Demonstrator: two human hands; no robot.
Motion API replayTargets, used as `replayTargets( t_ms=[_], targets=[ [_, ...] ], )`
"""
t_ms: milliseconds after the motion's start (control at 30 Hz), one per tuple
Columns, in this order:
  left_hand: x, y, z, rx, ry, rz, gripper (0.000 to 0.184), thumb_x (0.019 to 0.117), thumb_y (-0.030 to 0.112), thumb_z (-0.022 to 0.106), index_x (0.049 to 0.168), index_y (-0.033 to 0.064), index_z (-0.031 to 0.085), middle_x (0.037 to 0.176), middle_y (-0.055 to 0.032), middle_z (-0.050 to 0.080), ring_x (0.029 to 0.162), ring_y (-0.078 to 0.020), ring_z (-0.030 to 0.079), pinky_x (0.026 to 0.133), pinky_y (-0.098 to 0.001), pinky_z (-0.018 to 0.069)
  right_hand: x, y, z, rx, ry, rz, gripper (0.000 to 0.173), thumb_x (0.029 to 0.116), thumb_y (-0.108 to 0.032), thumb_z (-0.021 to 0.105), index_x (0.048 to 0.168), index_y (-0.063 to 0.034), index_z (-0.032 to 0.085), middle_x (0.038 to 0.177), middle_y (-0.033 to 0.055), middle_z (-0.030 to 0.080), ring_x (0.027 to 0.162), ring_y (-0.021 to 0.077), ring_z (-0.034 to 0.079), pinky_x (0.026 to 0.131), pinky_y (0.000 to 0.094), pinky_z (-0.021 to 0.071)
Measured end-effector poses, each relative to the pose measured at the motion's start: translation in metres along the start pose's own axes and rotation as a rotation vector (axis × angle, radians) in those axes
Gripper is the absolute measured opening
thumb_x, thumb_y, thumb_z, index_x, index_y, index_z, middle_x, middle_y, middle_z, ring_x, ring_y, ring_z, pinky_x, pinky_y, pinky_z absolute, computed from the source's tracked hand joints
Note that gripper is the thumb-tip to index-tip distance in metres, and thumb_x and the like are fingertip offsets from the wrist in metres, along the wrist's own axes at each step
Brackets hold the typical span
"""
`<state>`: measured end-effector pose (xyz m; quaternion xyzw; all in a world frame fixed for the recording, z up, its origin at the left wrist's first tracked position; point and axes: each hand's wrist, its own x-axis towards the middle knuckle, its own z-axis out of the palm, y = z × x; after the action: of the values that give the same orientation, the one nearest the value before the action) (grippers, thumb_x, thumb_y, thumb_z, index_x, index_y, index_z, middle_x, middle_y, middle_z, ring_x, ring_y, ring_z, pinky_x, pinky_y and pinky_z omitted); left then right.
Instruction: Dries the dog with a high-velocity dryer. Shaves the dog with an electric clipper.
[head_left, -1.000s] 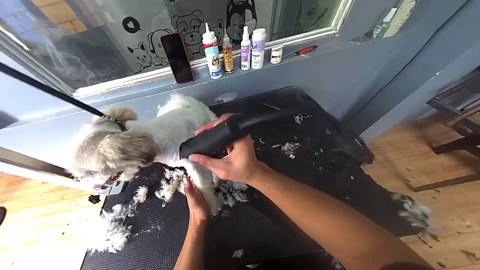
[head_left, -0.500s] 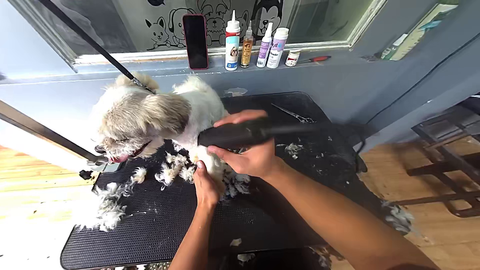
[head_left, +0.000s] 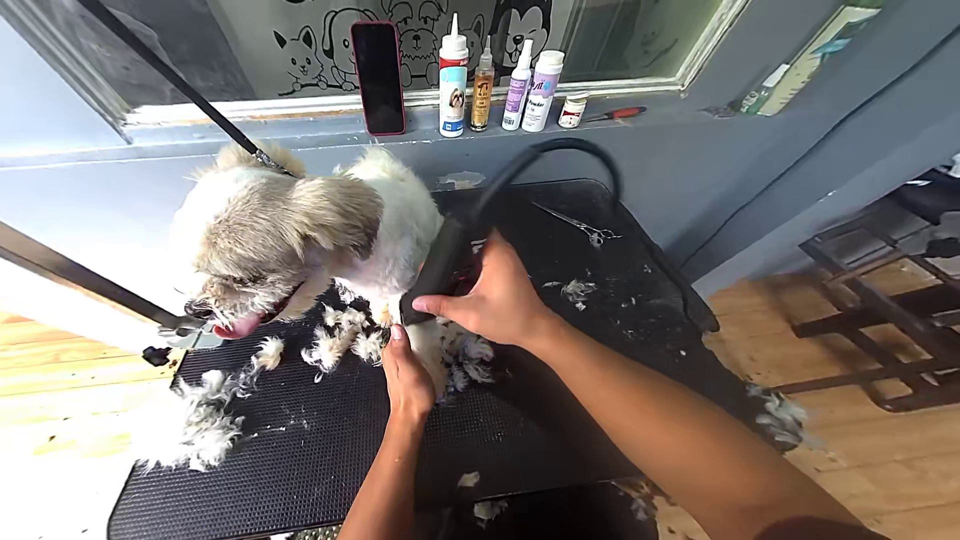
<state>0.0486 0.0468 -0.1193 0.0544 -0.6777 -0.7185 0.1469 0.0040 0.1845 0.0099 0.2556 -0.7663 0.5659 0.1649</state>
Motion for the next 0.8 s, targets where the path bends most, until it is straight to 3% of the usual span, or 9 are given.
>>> replayTargets(
  t_ms=[33, 100, 267, 333, 467, 533, 600, 700, 800],
  targets=[
    [-0.001, 0.0, 0.0, -0.014, -0.006, -0.002, 0.082, 0.0903, 0.086, 0.019, 0.098, 0.0204, 0.067, 0.082, 0.0052, 0.071, 0.077, -0.0064, 0.07, 0.068, -0.0345, 0.0611, -0.001, 0.003, 0.002, 0.054, 0.08, -0.04, 0.073, 0.0685, -0.011, 0.095, 0.126, 0.0005, 0.052, 0.104, 0.0066, 0.073, 0.095, 0.0141, 0.074, 0.086, 0.0352, 0.0659],
    [-0.002, 0.002, 0.0, -0.017, -0.029, -0.017, 0.084, 0.0894, 0.087, 0.019, 0.101, 0.02, 0.067, 0.084, 0.0052, 0.071, 0.079, -0.0064, 0.07, 0.07, -0.0344, 0.0619, -0.004, 0.008, 0.006, 0.083, 0.146, -0.065, 0.07, 0.0688, -0.009, 0.094, 0.124, 0.002, 0.052, 0.102, 0.0082, 0.073, 0.094, 0.0165, 0.074, 0.085, 0.0379, 0.0666],
    [0.004, 0.002, -0.002, -0.092, -0.086, 0.015, 0.089, 0.0813, 0.094, 0.031, 0.115, 0.0191, 0.065, 0.098, 0.0064, 0.073, 0.092, -0.0053, 0.07, 0.081, -0.0332, 0.0616, -0.014, 0.012, 0.004, -0.023, -0.005, 0.095, 0.084, 0.067, -0.019, 0.094, 0.135, -0.0028, 0.048, 0.103, 0.0032, 0.071, 0.097, 0.0077, 0.071, 0.089, 0.0305, 0.0617],
    [0.006, 0.0, -0.005, -0.127, -0.123, 0.039, 0.087, 0.0799, 0.094, 0.035, 0.113, 0.0203, 0.068, 0.098, 0.0067, 0.073, 0.092, -0.0059, 0.07, 0.081, -0.0326, 0.0611, -0.016, 0.013, 0.0, -0.042, -0.04, 0.137, 0.086, 0.0668, -0.021, 0.094, 0.137, -0.0029, 0.047, 0.104, 0.0026, 0.071, 0.098, 0.0064, 0.07, 0.089, 0.0282, 0.0605],
    [0.007, 0.004, -0.009, -0.138, -0.181, 0.065, 0.08, 0.0842, 0.09, 0.034, 0.112, 0.0226, 0.067, 0.1, 0.0087, 0.072, 0.096, -0.0044, 0.068, 0.085, -0.0302, 0.0592, -0.024, 0.015, -0.004, -0.023, -0.065, 0.163, 0.085, 0.0665, -0.02, 0.094, 0.136, -0.0039, 0.048, 0.106, 0.0023, 0.071, 0.1, 0.0059, 0.07, 0.09, 0.0271, 0.0601],
    [0.006, 0.01, -0.01, -0.163, -0.235, 0.06, 0.079, 0.086, 0.088, 0.033, 0.119, 0.0236, 0.065, 0.107, 0.0094, 0.072, 0.102, -0.0037, 0.068, 0.09, -0.0291, 0.0581, -0.03, 0.016, -0.005, -0.004, -0.113, 0.161, 0.084, 0.0664, -0.02, 0.094, 0.136, -0.0042, 0.049, 0.106, 0.0022, 0.071, 0.101, 0.0061, 0.07, 0.091, 0.0278, 0.06],
    [0.007, 0.015, -0.011, -0.198, -0.258, 0.027, 0.078, 0.087, 0.087, 0.033, 0.12, 0.0237, 0.066, 0.105, 0.0085, 0.075, 0.099, -0.0043, 0.07, 0.085, -0.0285, 0.0601, -0.032, 0.016, -0.013, -0.013, -0.251, 0.165, 0.084, 0.066, -0.02, 0.094, 0.136, -0.0044, 0.05, 0.108, 0.0027, 0.071, 0.102, 0.0068, 0.069, 0.092, 0.0289, 0.0589],
    [0.007, 0.014, -0.017, -0.173, -0.227, -0.025, 0.072, 0.097, 0.077, 0.027, 0.118, 0.0196, 0.065, 0.097, 0.0065, 0.075, 0.089, -0.0056, 0.072, 0.076, -0.0287, 0.0624, -0.021, 0.02, -0.037, 0.057, -0.47, 0.196, 0.083, 0.064, -0.014, 0.096, 0.135, -0.0044, 0.053, 0.113, 0.0042, 0.07, 0.105, 0.0088, 0.068, 0.096, 0.0309, 0.057],
    [0.005, 0.021, -0.025, -0.153, -0.222, -0.033, 0.061, 0.1051, 0.062, 0.021, 0.126, 0.0197, 0.06, 0.1, 0.0083, 0.075, 0.09, -0.0037, 0.072, 0.076, -0.0268, 0.0627, -0.011, 0.038, -0.04, 0.305, -0.144, 0.093, 0.068, 0.0669, -0.006, 0.092, 0.124, 0.0029, 0.055, 0.104, 0.0098, 0.074, 0.097, 0.0169, 0.073, 0.09, 0.037, 0.0622]
  ],
)
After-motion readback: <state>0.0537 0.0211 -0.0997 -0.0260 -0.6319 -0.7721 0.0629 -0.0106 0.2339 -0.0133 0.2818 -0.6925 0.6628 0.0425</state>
